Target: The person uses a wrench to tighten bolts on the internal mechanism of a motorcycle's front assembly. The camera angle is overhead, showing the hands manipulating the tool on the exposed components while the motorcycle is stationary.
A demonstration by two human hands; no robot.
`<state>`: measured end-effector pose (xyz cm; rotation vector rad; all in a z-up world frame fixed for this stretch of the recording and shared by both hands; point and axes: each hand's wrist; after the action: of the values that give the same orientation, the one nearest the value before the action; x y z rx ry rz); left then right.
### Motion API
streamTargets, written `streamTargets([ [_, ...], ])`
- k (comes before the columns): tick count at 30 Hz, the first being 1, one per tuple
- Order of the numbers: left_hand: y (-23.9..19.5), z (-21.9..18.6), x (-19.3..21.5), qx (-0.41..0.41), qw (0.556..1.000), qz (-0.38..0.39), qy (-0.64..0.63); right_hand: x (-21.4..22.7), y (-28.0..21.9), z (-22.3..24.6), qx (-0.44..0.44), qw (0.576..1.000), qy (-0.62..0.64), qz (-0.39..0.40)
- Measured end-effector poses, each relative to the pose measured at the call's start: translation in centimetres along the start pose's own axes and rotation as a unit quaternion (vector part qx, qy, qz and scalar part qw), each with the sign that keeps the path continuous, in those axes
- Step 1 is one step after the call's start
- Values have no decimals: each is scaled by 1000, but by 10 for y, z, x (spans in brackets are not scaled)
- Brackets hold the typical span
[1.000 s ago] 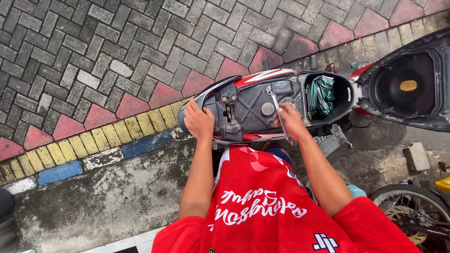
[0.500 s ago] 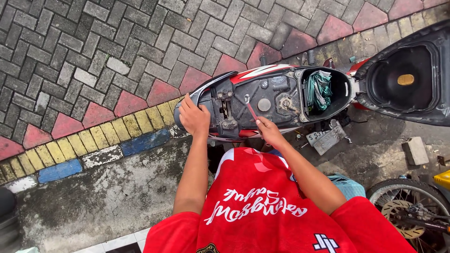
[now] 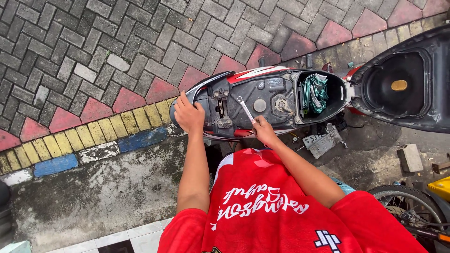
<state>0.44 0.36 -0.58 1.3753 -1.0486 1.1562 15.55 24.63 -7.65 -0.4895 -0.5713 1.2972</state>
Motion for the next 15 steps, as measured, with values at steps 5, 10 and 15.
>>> streamTargets([
  [5, 1, 2, -17, 3, 999, -36, 3, 27, -4, 4, -5, 997, 71, 8],
  [10, -1, -5, -11, 29, 998, -57, 16, 84, -3, -2, 9, 999, 13, 33],
  [15, -3, -9, -6, 31, 996, -81, 23, 136, 14, -9, -16, 977, -195, 82],
])
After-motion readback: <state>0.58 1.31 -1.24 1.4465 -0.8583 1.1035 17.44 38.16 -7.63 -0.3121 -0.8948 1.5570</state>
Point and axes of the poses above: each hand's wrist, its own y-axis towards the middle knuckle, its own x-axis out of the back of the hand, z = x × y, and after that the axes turned 7 degrees about y, right-handed
